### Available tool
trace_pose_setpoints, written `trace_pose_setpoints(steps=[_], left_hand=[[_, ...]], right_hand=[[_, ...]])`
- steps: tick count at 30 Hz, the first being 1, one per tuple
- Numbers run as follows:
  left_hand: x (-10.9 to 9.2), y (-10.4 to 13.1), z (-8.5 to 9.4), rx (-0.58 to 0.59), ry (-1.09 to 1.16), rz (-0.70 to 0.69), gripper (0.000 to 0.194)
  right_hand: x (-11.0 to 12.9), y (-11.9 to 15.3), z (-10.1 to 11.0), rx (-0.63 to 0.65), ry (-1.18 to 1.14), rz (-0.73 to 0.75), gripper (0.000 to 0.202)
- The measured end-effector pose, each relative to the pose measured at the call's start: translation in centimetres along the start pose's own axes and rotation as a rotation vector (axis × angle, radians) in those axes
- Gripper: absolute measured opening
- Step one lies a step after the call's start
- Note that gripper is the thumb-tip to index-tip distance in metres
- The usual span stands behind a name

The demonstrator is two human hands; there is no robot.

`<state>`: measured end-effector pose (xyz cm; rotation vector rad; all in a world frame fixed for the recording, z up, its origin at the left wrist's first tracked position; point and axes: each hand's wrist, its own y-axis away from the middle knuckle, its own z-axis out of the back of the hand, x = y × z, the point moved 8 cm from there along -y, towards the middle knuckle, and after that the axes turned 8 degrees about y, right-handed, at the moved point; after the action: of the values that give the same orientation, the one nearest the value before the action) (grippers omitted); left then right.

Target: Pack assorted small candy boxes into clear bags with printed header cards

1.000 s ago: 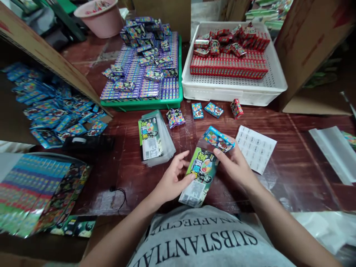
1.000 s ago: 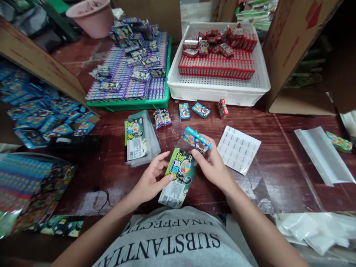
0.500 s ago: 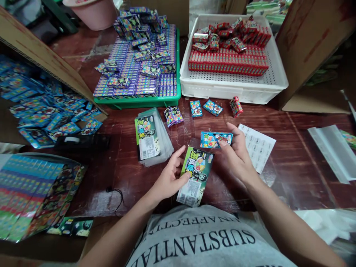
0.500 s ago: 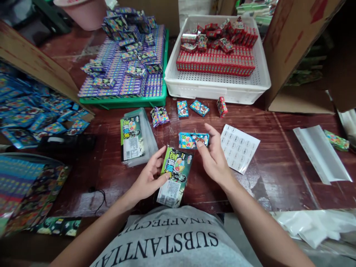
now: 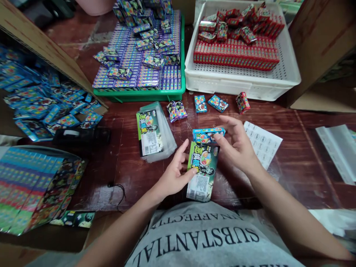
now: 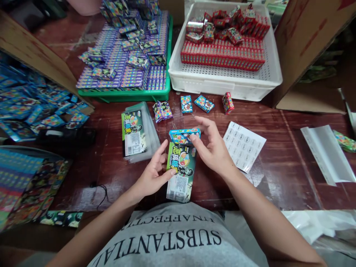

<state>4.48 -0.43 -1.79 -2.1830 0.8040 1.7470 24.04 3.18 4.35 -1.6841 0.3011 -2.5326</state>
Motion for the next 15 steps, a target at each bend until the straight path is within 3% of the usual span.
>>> trace_pose_setpoints(steps=[10,15], left_hand=[[-0.3,0.0,-0.9,0.020,0.068,-0.022,0.090],[0.3,0.9,-1.1,0.047,-0.010,0.025,0.091]], right_hand=[[0.4,-0.6,-0.5,-0.008,-0.022,0.013,0.063],[-1.6,-0.3,0.1,0.180,-0.042,-0.086,0.069]])
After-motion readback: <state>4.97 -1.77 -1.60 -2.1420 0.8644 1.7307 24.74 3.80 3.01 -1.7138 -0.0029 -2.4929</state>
